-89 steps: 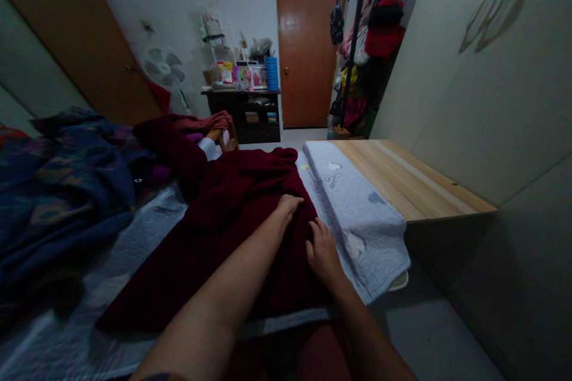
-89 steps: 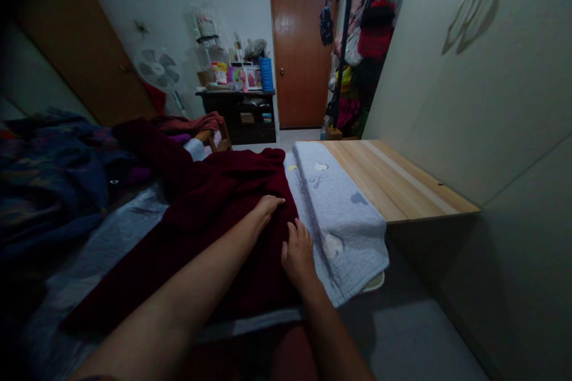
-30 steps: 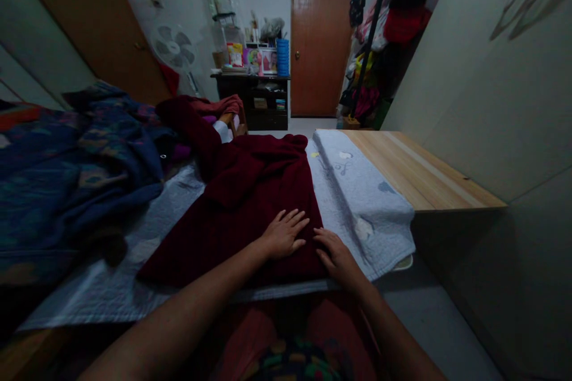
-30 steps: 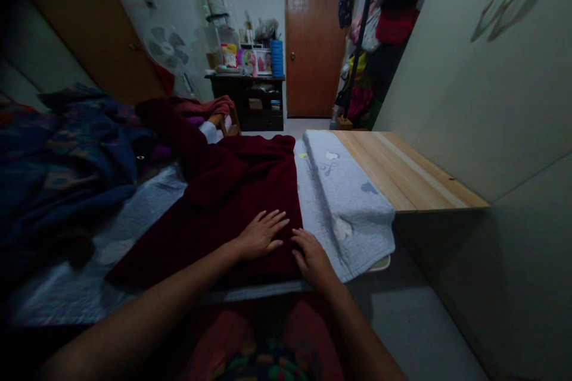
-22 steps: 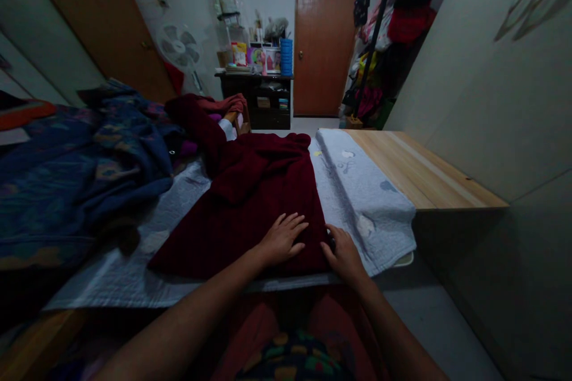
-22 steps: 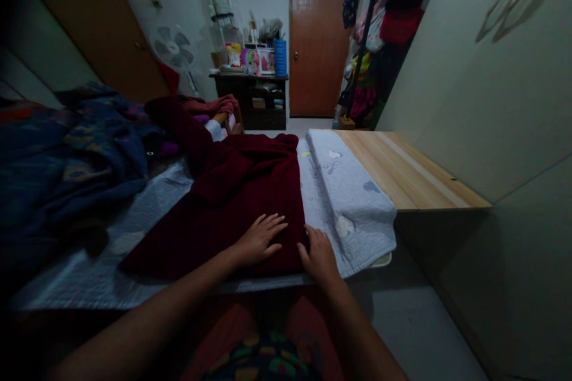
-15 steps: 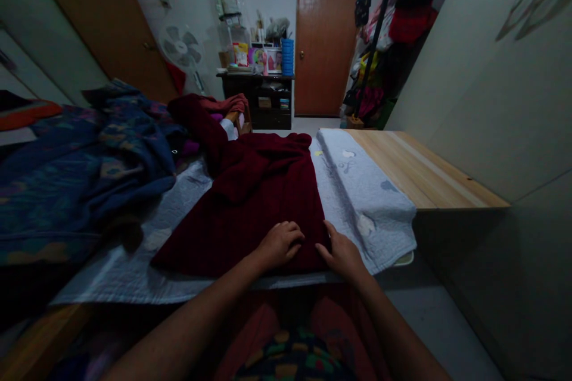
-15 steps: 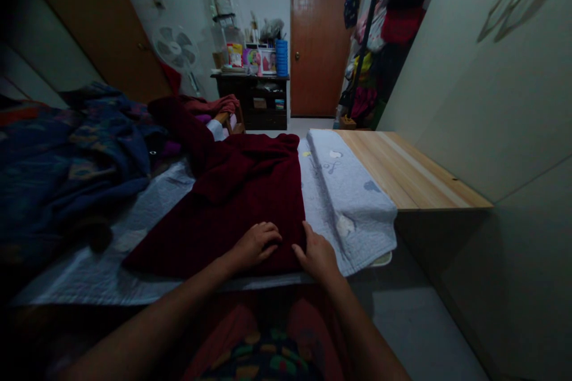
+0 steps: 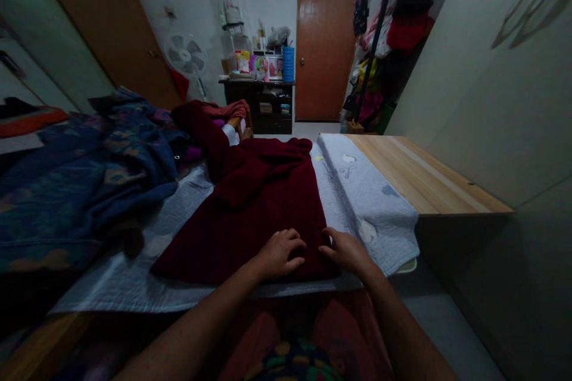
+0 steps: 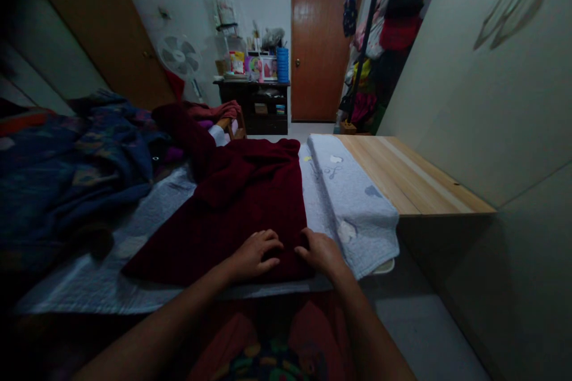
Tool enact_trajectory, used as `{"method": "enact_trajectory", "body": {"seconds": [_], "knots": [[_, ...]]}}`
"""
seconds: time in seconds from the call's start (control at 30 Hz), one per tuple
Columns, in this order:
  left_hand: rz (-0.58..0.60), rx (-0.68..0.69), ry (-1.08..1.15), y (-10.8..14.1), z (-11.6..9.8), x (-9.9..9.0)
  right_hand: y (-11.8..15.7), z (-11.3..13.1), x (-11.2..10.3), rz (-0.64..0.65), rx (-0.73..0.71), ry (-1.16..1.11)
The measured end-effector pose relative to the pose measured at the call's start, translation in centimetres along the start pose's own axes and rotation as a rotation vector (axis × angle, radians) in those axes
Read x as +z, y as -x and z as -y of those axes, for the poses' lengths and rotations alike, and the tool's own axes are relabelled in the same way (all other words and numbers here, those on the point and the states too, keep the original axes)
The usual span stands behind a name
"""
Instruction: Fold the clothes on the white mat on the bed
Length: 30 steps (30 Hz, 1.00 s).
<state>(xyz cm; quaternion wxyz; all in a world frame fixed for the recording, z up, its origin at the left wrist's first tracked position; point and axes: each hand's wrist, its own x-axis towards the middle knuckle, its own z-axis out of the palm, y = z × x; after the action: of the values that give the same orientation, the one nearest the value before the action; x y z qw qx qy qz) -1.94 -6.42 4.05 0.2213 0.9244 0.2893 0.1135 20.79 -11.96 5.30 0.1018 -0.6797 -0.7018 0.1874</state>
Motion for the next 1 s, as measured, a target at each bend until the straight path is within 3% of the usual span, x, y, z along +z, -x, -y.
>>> {"method": "enact_trajectory", "body": {"seconds": [0.17, 0.3, 0.4, 0.6, 0.83, 1.0], "knots": [[0.0, -0.009, 0.01, -0.2, -0.1, 0.0, -5.2, 1.0, -1.0, -0.209, -0.071, 0.053], [0.006, -0.018, 0.033, -0.2, -0.1, -0.2, -10.1, 2.3, 0.4, -0.384, -0.017, 0.069], [0.01, -0.017, 0.069, -0.1, 0.1, -0.2, -12.5, 3.3, 1.9, -0.385, 0.046, 0.066], [-0.035, -0.045, 0.173, 0.1, 0.4, -0.1, -13.2, 4.1, 4.6, -0.299, -0.031, 0.172], [-0.055, -0.093, 0.471, -1.2, 1.9, -1.7, -13.1, 4.1, 4.9, -0.3, -0.047, 0.226], [-0.331, -0.251, 0.355, -4.2, 6.0, -3.8, -13.1, 4.1, 5.1, -0.303, -0.05, 0.22]]}}
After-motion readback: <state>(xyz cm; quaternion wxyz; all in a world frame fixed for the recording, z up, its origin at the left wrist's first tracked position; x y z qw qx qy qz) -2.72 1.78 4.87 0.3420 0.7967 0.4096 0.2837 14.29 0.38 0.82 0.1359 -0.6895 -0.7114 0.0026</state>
